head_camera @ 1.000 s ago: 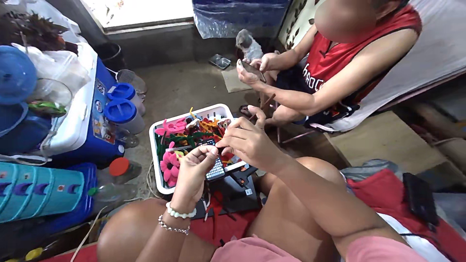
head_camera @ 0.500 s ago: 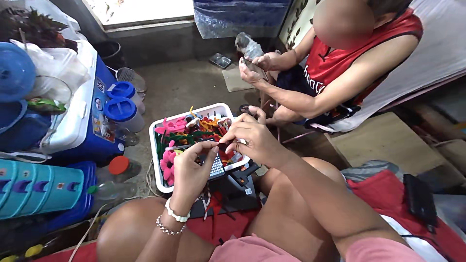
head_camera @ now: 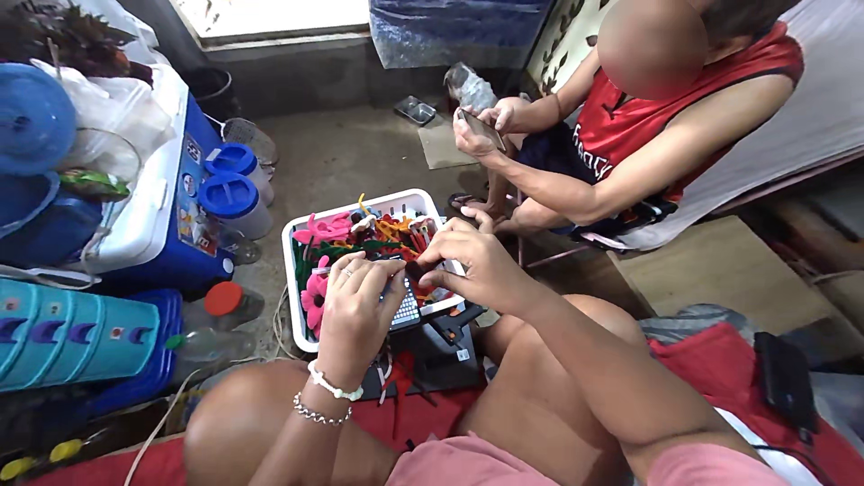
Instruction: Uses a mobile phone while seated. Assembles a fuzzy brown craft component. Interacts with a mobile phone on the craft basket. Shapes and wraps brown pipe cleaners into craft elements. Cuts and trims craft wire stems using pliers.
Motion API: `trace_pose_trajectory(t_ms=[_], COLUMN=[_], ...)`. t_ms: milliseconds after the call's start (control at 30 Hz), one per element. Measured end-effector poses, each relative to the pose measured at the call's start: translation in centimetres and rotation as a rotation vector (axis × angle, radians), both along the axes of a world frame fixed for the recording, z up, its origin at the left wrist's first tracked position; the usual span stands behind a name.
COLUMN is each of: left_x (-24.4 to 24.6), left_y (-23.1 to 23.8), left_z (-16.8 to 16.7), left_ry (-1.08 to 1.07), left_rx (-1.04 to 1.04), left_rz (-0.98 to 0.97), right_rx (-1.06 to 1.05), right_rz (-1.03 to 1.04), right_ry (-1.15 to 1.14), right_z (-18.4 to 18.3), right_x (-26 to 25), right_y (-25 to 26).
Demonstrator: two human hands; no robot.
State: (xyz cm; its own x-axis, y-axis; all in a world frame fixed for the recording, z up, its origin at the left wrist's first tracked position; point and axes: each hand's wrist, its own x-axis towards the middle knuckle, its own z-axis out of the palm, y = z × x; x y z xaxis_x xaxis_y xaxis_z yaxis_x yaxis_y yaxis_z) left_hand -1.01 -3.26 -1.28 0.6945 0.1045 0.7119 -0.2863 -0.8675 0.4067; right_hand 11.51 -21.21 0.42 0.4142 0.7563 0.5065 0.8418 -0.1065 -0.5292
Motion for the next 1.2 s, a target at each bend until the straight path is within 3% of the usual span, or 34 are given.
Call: trace_pose_trajectory(t_ms=[800,1000,1200], left_x=[-0.1,-0.2,-0.5], left_y=[-1.0,-1.5,-0.6], left_z=[-0.1,-0.2,0.6], left_ry=[0.018,0.012,0.241], left_rx=[-0.051,-0.022,-0.251], left_rz=[-0.012,0.034,-0.138], right_rx=[0.001,-0.002,-0.104], right_rz=[-0.033,-0.062,-0.023], right_ry=[0.313,0.26,0.047], right_z=[0.2,0.0,0.4], right_x=[-1.0,-0.9,-0.2], right_y=[0.3,0.2,-0.2])
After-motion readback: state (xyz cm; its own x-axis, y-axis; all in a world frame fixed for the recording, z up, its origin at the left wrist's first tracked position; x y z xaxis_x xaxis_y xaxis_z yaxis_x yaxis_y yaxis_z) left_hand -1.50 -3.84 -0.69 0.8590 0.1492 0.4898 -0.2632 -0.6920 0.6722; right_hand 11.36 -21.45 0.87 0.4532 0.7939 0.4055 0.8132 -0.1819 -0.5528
